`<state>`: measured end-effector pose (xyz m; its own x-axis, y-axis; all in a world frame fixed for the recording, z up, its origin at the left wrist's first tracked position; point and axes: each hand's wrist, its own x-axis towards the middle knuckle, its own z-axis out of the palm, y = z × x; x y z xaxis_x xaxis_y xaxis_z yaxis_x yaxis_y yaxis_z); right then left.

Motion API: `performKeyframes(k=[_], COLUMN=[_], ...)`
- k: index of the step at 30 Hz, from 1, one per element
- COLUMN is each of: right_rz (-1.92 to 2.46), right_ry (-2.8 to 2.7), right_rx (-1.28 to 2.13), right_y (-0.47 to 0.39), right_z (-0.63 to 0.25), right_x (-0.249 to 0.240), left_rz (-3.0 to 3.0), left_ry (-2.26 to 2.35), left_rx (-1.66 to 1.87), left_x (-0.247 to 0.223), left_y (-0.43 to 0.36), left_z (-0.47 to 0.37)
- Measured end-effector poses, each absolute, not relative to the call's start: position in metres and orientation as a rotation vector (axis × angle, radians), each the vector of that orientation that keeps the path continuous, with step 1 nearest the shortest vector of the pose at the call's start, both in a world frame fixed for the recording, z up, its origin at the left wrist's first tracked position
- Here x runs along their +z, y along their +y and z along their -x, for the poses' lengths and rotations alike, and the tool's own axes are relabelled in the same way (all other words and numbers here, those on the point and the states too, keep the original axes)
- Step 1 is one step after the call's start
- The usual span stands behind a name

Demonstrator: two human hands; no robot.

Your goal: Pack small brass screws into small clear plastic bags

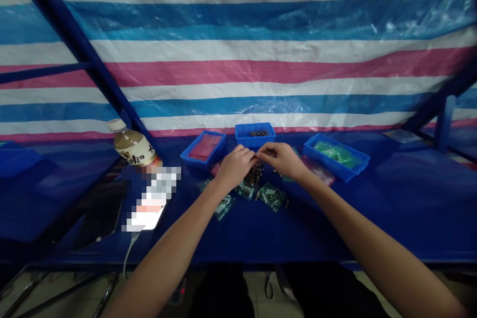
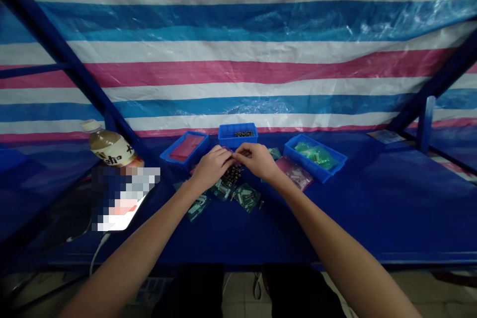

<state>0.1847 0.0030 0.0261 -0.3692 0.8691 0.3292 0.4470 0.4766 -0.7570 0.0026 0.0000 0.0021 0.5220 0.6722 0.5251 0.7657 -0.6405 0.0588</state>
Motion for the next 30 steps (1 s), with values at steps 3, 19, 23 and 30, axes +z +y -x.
performKeyframes(k=[3,19,23,30], right_rz=[1.115,1.119,1.268,1.332], right_ry=[-1.973,-1.908,-1.807,-2.277], right_rx=[0.666,1.104,0.711,0.393], right_y=[0.007,0.018,0.040,0.032], right_z=[-0.190,-0.196,-0.194,-0.203], right_x=[0.026,0.023,0.029,0.016], left_rz=[2.560,2.532,2.438,2.303], left_ry=[-1.255,-1.298,-1.343,-1.478], left_rx=[-0.858,-0.705,-0.699,-0.720], left_x=[0.004,0.010,0.008,-0.008], left_y=[0.000,-0.003,-0.001,0.011], left_z=[-0.004,-0.006,0.000,0.009])
